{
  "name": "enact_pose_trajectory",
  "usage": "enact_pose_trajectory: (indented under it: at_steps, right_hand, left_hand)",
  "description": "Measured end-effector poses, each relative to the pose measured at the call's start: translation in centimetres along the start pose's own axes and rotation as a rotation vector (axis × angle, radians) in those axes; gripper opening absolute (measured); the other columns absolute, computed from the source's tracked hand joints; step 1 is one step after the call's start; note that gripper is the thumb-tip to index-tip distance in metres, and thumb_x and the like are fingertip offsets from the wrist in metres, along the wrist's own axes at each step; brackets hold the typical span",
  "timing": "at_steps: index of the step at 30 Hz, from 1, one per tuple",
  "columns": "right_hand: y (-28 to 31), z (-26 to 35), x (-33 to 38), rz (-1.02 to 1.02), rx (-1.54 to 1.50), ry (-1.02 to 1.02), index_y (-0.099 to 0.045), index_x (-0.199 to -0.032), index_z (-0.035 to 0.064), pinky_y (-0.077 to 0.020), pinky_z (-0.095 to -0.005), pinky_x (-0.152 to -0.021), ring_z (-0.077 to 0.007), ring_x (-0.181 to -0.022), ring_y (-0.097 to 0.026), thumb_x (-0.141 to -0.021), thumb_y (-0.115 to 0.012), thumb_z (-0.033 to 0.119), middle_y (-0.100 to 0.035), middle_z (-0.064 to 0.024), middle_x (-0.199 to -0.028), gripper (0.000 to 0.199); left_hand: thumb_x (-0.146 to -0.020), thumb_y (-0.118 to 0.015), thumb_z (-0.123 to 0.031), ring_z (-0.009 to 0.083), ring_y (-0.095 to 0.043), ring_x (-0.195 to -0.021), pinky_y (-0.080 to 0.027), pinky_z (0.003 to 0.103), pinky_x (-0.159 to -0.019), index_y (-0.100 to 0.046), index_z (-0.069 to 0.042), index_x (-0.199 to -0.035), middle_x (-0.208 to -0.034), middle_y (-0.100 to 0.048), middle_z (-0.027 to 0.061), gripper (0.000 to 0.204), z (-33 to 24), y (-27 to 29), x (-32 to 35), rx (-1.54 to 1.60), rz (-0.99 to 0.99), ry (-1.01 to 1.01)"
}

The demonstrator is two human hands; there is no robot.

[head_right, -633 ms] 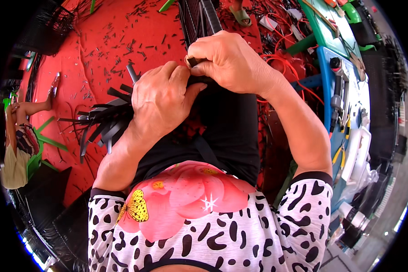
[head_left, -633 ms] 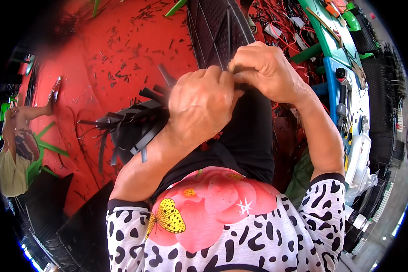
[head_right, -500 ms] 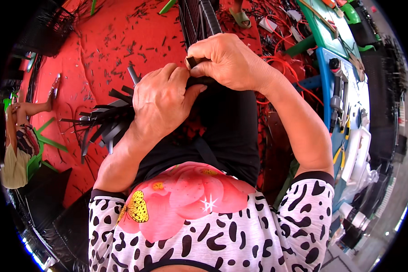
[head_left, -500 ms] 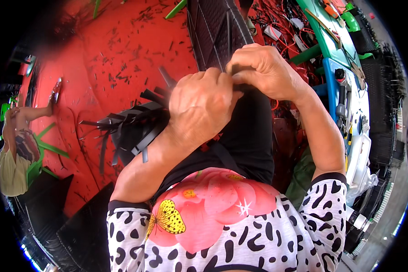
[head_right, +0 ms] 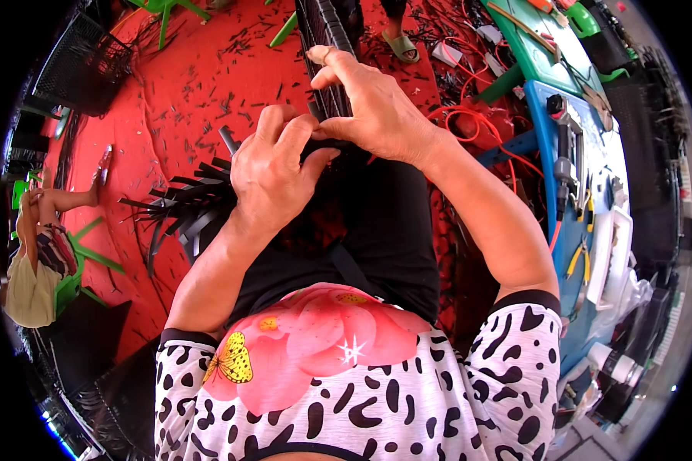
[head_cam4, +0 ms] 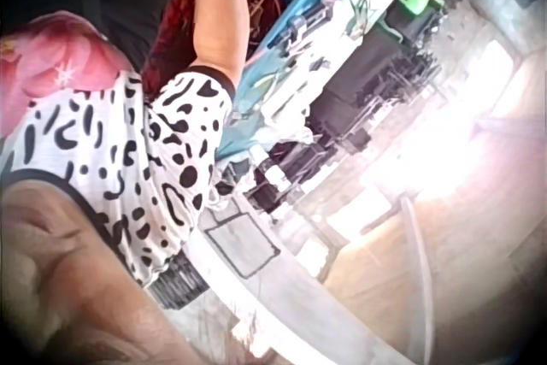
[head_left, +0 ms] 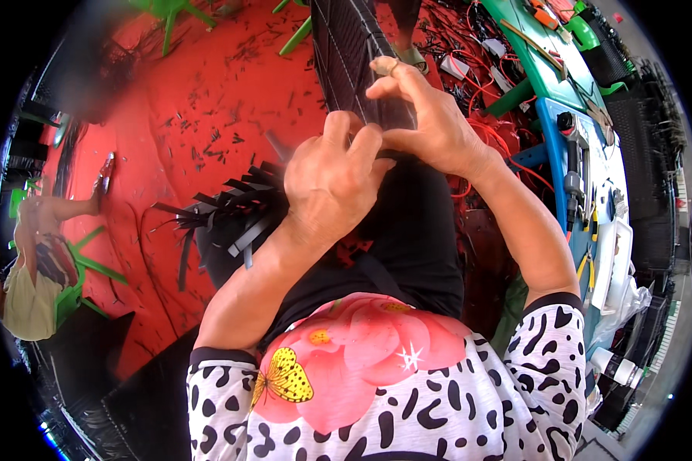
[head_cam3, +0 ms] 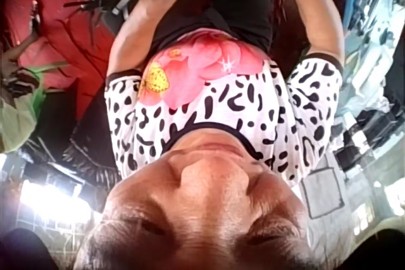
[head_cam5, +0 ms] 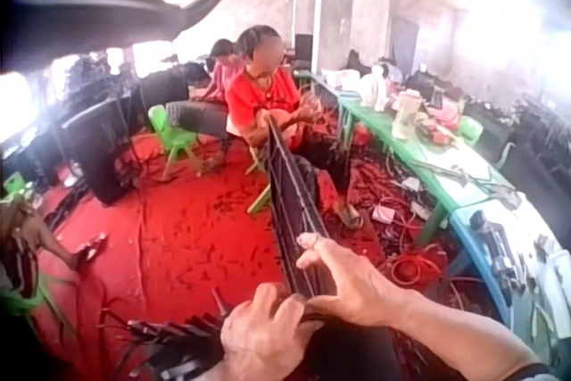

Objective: The person constructs a woven furniture component by stapling black strips to a frame, cutting materials with pliers, and hammering sections to secure the weave.

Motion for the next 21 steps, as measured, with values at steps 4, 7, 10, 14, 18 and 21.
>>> enact_pose_trajectory:
  at_steps: [4, 7, 10, 14, 18, 21]
  right_hand:
    - [0.6, 0.1, 1.1, -0.099, 0.125, -0.039, -0.040, -0.129, -0.0007, -0.0417, -0.0355, -0.099, -0.0261, -0.116, -0.055, -0.070, -0.075, 0.012, -0.060, -0.0121, -0.116, 0.070]
    - [0.5, -0.7, 2.3, -0.181, 0.094, -0.024, -0.046, -0.125, 0.0003, -0.0404, -0.0396, -0.096, -0.0309, -0.110, -0.055, -0.073, -0.076, 0.030, -0.062, -0.0117, -0.106, 0.067]
    - [0.3, -1.4, 3.0, -0.215, 0.041, -0.066, -0.051, -0.119, -0.0003, -0.0411, -0.0385, -0.095, -0.0294, -0.108, -0.056, -0.074, -0.075, 0.027, -0.065, -0.0079, -0.098, 0.058]
    - [0.4, -0.9, 3.1, -0.188, -0.029, 0.017, -0.056, -0.113, -0.0001, -0.0417, -0.0385, -0.094, -0.0287, -0.103, -0.057, -0.074, -0.073, 0.018, -0.067, -0.0050, -0.088, 0.046]
    - [1.4, 0.0, 4.9, -0.200, -0.054, 0.051, -0.057, -0.113, 0.0011, -0.0430, -0.0380, -0.093, -0.0285, -0.099, -0.059, -0.074, -0.072, 0.014, -0.066, -0.0067, -0.094, 0.044]
    - [1.3, 0.3, 5.1, -0.218, -0.024, 0.120, -0.057, -0.112, 0.0019, -0.0429, -0.0375, -0.092, -0.0275, -0.097, -0.060, -0.072, -0.074, 0.012, -0.066, -0.0072, -0.094, 0.044]
  left_hand:
    - [-0.058, -0.079, -0.016, 0.0238, -0.060, -0.061, -0.047, 0.036, -0.056, -0.062, -0.009, -0.087, -0.091, -0.058, 0.0048, 0.034, 0.3, -0.4, -0.1, 0.071, -0.046, -0.049]
    - [-0.063, -0.078, -0.012, 0.0254, -0.063, -0.072, -0.050, 0.035, -0.061, -0.065, -0.005, -0.093, -0.093, -0.061, 0.0055, 0.034, -0.1, -0.3, -0.5, 0.093, 0.021, -0.019]
    - [-0.063, -0.078, -0.012, 0.0256, -0.064, -0.073, -0.051, 0.035, -0.061, -0.065, -0.004, -0.092, -0.093, -0.062, 0.0059, 0.032, -0.1, -0.5, -0.7, 0.104, 0.047, 0.006]
    - [-0.064, -0.077, -0.012, 0.0257, -0.063, -0.071, -0.050, 0.035, -0.060, -0.066, -0.003, -0.087, -0.089, -0.062, 0.0059, 0.028, -0.3, -0.6, -0.8, 0.108, 0.063, -0.015]
    - [-0.064, -0.077, -0.011, 0.0262, -0.063, -0.069, -0.050, 0.036, -0.059, -0.066, -0.004, -0.081, -0.085, -0.062, 0.0054, 0.022, -0.4, -0.9, -0.8, 0.110, 0.075, -0.038]
    - [-0.065, -0.076, -0.010, 0.0265, -0.063, -0.069, -0.050, 0.036, -0.059, -0.066, -0.004, -0.081, -0.085, -0.063, 0.0056, 0.020, -0.6, -0.7, -0.9, 0.132, 0.080, -0.052]
Point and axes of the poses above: each hand's wrist, its own x-axis away from the middle knuckle, its own y-axis out of the back of the hand, z = x × y, the point moved 7 cm from there along -x, towards the middle knuckle
